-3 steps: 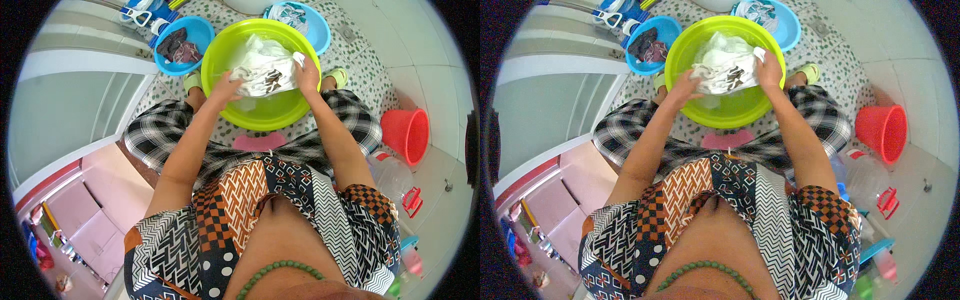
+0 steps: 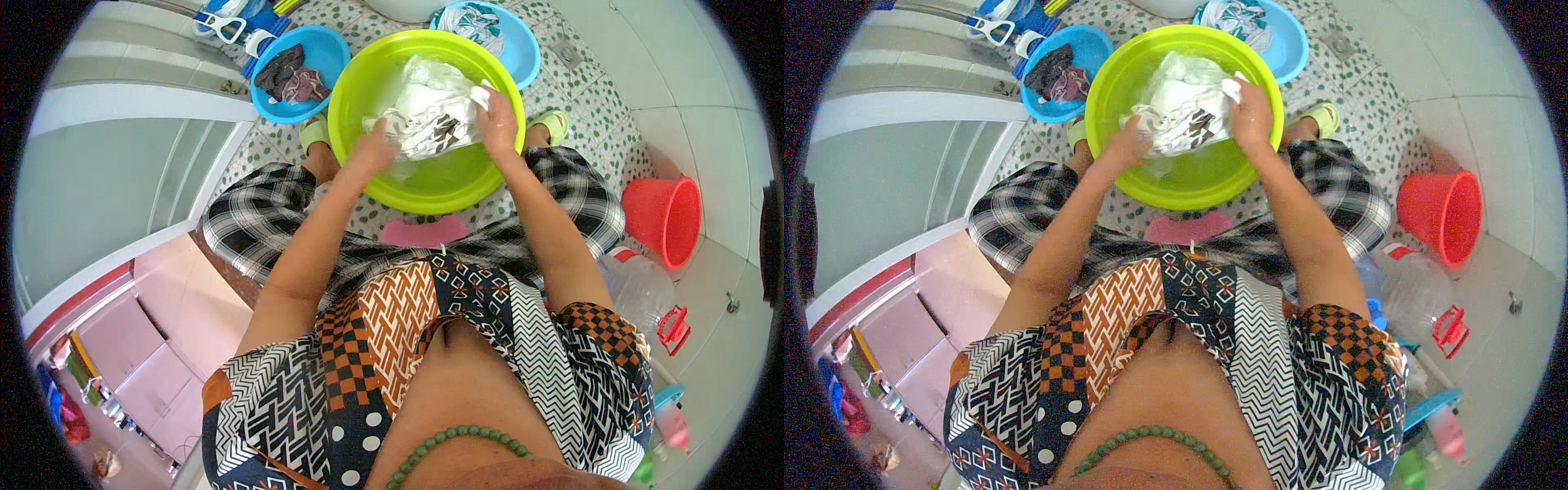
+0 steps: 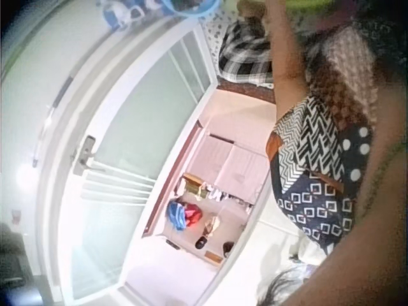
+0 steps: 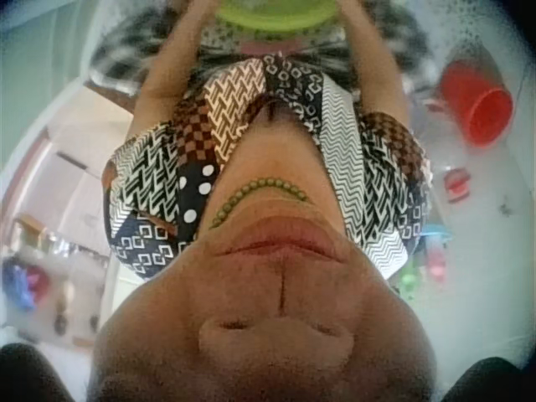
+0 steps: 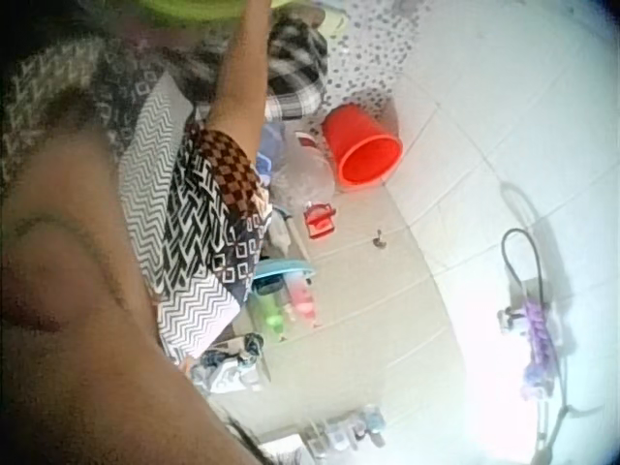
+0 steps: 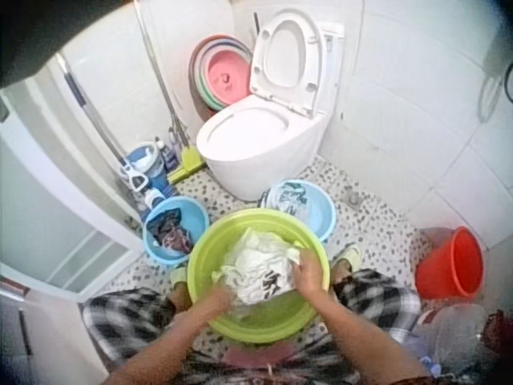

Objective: The person washes clothes by hand in basins, scrubbing them, wringing them out, pouring water into a toilet, and adding fresh water from a large plastic bottle.

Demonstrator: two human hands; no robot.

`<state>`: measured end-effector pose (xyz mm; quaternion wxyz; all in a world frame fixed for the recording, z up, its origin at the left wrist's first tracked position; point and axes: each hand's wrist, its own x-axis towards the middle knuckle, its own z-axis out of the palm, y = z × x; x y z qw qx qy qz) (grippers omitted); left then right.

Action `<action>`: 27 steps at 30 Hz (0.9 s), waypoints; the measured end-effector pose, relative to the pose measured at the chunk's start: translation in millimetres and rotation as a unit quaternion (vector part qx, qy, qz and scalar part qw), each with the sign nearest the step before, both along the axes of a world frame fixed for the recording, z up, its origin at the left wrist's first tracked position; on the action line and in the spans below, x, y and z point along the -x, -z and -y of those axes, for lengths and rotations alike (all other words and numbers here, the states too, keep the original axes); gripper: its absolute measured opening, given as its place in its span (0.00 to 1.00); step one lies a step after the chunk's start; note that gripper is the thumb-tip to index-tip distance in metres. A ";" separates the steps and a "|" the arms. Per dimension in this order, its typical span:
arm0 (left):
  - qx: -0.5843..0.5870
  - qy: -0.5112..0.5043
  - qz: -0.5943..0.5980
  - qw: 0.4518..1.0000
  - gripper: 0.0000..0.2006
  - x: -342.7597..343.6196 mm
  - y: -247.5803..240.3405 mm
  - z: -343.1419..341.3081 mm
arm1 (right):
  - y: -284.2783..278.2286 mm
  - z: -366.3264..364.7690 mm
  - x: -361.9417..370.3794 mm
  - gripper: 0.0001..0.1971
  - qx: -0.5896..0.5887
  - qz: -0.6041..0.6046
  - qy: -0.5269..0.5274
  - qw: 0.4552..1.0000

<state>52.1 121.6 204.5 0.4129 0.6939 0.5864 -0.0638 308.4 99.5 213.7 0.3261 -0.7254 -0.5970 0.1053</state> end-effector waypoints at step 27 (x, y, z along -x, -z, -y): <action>-0.246 0.101 -0.155 0.951 0.14 -39.3 50.0 10.7 | 78.4 12.1 43.7 0.25 0.190 0.226 -0.200 0.934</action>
